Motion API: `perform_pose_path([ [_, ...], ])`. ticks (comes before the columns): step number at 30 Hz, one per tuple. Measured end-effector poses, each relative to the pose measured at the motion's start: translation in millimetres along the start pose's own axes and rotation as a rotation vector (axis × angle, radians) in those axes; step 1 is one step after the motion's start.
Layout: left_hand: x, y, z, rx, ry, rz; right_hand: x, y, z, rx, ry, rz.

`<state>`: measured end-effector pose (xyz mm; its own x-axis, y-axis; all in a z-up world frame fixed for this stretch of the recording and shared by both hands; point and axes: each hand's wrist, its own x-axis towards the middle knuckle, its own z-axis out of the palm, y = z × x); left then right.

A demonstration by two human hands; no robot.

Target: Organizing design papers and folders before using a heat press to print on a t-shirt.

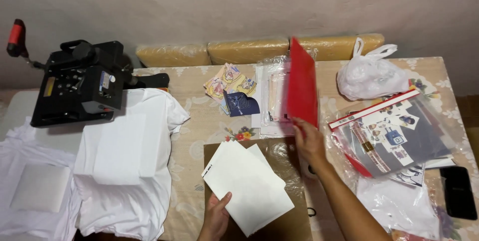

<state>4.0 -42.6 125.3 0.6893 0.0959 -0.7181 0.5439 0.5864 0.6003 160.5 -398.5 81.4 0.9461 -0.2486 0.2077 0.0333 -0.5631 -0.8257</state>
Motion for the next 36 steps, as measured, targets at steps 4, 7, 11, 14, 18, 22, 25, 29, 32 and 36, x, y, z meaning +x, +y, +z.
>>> perform_pose_path([
  [4,-16.9,-14.7,-13.7,-0.060,0.079,0.023,6.4,1.1,69.4,-0.141,-0.402,0.020],
  [7,-27.4,-23.7,-16.9,-0.088,0.123,0.030,6.7,30.6,93.9,-0.270,-0.749,0.065],
  [11,-31.7,-33.0,-25.1,-0.133,0.156,0.052,0.1,30.0,86.5,-0.284,-0.825,-0.090],
  [14,-33.9,-28.8,-24.3,-0.146,0.132,0.073,-29.8,-19.1,56.0,-0.051,-0.684,0.049],
  [18,-22.1,-12.7,-28.5,-0.141,0.043,0.054,-81.6,-114.2,-2.0,0.266,-0.846,0.374],
  [22,-0.7,4.9,-35.2,-0.123,-0.149,0.103,-147.6,-159.1,-12.3,0.449,-0.668,0.318],
  [25,19.7,8.0,-44.0,0.012,-0.128,0.149,-197.6,-192.8,4.3,0.571,-0.481,0.354],
  [29,47.4,0.8,-52.9,0.266,-0.109,0.259,-237.2,-221.3,40.8,0.291,-0.288,0.285],
  [32,47.2,3.9,-65.8,0.469,-0.222,0.141,-261.2,-219.6,76.5,0.114,-0.154,0.252],
  [36,22.8,13.5,-71.9,0.434,-0.326,-0.018,-277.8,-212.2,105.3,0.193,-0.112,0.291],
])
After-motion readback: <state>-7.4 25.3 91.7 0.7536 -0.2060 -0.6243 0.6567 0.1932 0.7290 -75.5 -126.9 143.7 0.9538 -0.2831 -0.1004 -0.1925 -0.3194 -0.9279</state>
